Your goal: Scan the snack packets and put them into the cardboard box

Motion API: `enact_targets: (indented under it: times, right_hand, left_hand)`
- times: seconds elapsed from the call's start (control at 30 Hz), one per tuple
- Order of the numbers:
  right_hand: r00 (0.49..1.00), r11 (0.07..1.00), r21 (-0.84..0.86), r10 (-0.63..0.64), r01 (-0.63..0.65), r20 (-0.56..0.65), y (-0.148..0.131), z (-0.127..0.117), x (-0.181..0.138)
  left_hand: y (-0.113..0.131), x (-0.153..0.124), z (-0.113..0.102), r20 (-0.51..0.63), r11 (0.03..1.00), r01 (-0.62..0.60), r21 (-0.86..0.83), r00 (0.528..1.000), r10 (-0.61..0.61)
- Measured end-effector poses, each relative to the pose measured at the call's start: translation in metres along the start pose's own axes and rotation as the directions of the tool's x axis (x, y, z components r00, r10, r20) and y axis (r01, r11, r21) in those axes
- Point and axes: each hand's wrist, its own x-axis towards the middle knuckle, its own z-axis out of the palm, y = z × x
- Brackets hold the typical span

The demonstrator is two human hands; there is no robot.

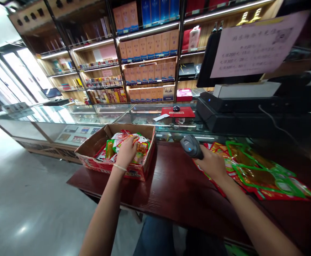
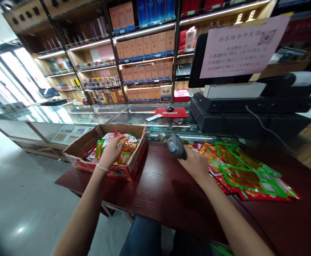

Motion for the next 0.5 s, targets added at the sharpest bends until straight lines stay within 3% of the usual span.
enact_targets:
  times: [0.27, 0.37, 0.5]
  right_hand:
    - [0.983, 0.989, -0.064, 0.139, -0.132, 0.119, 0.041, -0.029, -0.012]
    - [0.967, 0.973, -0.102, 0.217, -0.205, 0.129, 0.072, -0.042, -0.024]
    - [0.936, 0.93, -0.185, 0.338, -0.316, 0.098, 0.121, -0.055, -0.047]
  left_hand:
    - [0.096, -0.003, 0.018, 0.105, 0.983, -0.154, -0.095, 0.981, 0.164]
    - [0.134, -0.007, 0.049, 0.144, 0.952, -0.203, -0.231, 0.96, 0.24]
    - [0.185, -0.019, 0.112, 0.214, 0.893, -0.224, -0.39, 0.921, 0.325]
